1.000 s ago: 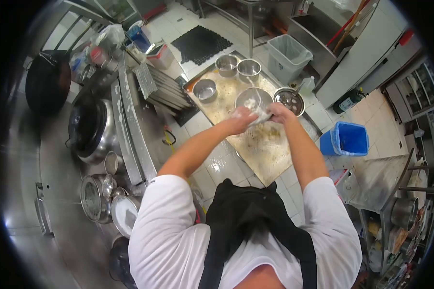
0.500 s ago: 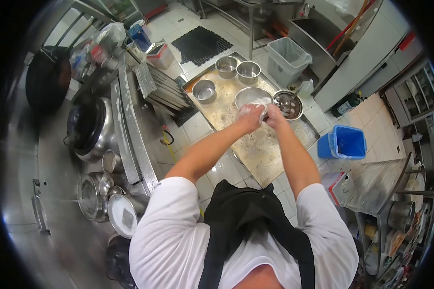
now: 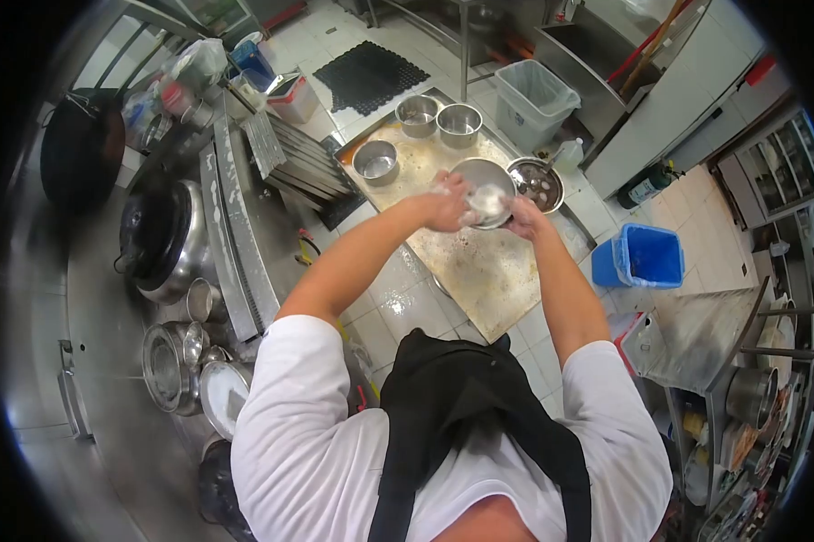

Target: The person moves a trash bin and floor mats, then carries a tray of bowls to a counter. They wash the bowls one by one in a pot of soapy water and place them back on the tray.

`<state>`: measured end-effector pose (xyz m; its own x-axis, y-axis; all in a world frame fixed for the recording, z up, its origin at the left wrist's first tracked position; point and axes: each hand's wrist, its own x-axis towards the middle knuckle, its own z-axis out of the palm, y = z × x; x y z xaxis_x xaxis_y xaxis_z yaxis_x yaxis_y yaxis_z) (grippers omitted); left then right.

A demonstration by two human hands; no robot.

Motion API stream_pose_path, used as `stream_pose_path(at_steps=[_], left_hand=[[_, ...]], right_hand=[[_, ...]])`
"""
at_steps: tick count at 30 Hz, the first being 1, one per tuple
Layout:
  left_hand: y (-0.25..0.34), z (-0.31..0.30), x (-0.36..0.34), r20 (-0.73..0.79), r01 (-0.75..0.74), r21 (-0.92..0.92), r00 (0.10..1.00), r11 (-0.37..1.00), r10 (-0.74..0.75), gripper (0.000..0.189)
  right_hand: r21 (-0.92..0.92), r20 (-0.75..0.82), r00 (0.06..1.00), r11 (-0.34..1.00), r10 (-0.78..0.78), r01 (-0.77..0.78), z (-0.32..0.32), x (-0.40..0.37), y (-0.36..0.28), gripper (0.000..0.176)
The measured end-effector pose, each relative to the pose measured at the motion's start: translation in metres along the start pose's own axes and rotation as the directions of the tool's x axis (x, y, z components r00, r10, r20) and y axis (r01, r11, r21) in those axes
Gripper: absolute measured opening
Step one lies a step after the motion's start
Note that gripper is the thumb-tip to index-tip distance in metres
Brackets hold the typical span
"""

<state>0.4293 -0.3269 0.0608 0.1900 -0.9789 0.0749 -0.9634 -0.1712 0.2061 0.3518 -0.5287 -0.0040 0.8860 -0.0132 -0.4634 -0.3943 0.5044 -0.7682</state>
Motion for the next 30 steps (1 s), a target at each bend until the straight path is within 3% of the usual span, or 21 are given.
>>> stream_pose_path(at_steps=[2,4,6,7,8,10,11,12,14,15,16,18,20,22,23,24,26,27,28,29,30], left_hand=[[0.007,-0.015,0.009,0.227,0.207,0.238,0.938,0.949,-0.261,0.033],[0.002,0.002,0.019,0.167,0.281,0.161,0.937,0.946,-0.306,0.024],[-0.002,0.025,0.034,0.398,0.506,-0.336,0.841,0.794,-0.367,0.018],[-0.007,0.045,0.037,0.172,0.465,-0.369,0.885,0.805,-0.433,0.016],[-0.016,0.063,0.039,0.166,0.47,-0.369,0.882,0.802,-0.441,0.016],[-0.011,0.064,0.036,-0.37,0.456,-0.276,0.762,0.846,-0.531,0.018],[-0.014,0.061,0.029,-0.383,0.432,0.005,0.834,0.902,-0.398,0.022],[-0.011,0.069,0.033,-0.383,0.431,0.002,0.834,0.902,-0.398,0.022],[-0.012,0.087,0.043,-0.122,0.673,-0.216,0.7,0.707,-0.703,0.024],[-0.002,0.067,0.046,0.14,0.695,-0.172,0.719,0.699,-0.681,0.026],[0.001,0.072,0.046,0.138,0.693,-0.176,0.721,0.7,-0.679,0.026],[0.002,0.076,0.041,-0.211,0.353,-0.386,0.866,0.852,-0.454,0.024],[0.002,0.05,0.037,-0.203,0.37,-0.282,0.879,0.885,-0.432,0.021],[-0.003,0.045,0.032,-0.404,0.256,0.053,0.89,0.965,-0.214,0.021],[-0.003,0.053,0.038,-0.196,0.477,0.118,0.871,0.871,-0.451,0.031],[-0.005,0.055,0.042,-0.196,0.469,0.126,0.875,0.874,-0.442,0.031],[-0.001,0.06,0.047,0.368,0.571,-0.006,0.764,0.821,-0.529,0.042],[0.012,0.03,0.048,0.507,0.549,-0.169,0.76,0.818,-0.406,0.046],[0.012,0.032,0.046,0.505,0.55,-0.167,0.76,0.818,-0.408,0.046],[0.008,0.039,0.043,0.133,0.439,-0.19,0.898,0.878,-0.42,0.044],[0.005,0.051,0.04,-0.258,0.324,-0.168,0.897,0.931,-0.359,0.041]], right_hand=[[0.028,-0.012,0.999,0.999,-0.042,0.042,0.013,-0.005,-0.002,0.038],[0.054,-0.02,0.995,0.994,-0.094,0.095,0.024,0.0,0.003,0.047],[0.126,-0.076,0.996,0.991,-0.044,0.054,0.032,0.007,0.022,0.053],[0.162,-0.158,0.986,0.984,-0.053,0.079,0.054,-0.012,0.017,0.052],[0.156,-0.15,0.987,0.985,-0.054,0.077,0.056,-0.009,0.018,0.052],[0.099,-0.149,0.988,0.994,-0.029,0.044,0.057,-0.01,0.027,0.048],[0.085,-0.178,0.981,0.992,-0.074,0.09,0.057,-0.008,0.027,0.048],[0.084,-0.182,0.981,0.992,-0.073,0.089,0.055,-0.009,0.028,0.048],[0.151,-0.101,0.995,0.988,-0.025,0.041,0.055,-0.005,0.03,0.048],[0.156,-0.106,0.994,0.987,-0.026,0.043,0.055,-0.007,0.035,0.048],[0.164,-0.084,0.996,0.986,0.004,0.01,0.056,-0.009,0.043,0.05],[0.171,-0.057,0.998,0.985,0.034,-0.024,0.058,-0.015,0.052,0.051],[0.167,-0.107,0.993,0.984,-0.051,0.068,0.06,-0.024,0.055,0.054],[0.094,-0.148,0.985,0.99,-0.094,0.109,0.051,-0.02,0.049,0.055],[0.027,-0.187,0.973,0.989,-0.138,0.146,0.048,-0.018,0.048,0.056],[0.034,-0.19,0.971,0.987,-0.146,0.155,0.044,-0.01,0.054,0.056],[0.19,-0.077,0.997,0.981,-0.015,0.03,0.031,0.006,0.071,0.056],[0.188,-0.077,0.997,0.982,-0.017,0.032,0.036,-0.003,0.066,0.056],[0.183,-0.11,0.994,0.983,-0.007,0.027,0.052,-0.021,0.057,0.056],[0.18,-0.143,0.99,0.983,0.002,0.024,0.063,-0.031,0.051,0.056],[0.18,-0.142,0.99,0.983,0.004,0.022,0.062,-0.026,0.051,0.056]])
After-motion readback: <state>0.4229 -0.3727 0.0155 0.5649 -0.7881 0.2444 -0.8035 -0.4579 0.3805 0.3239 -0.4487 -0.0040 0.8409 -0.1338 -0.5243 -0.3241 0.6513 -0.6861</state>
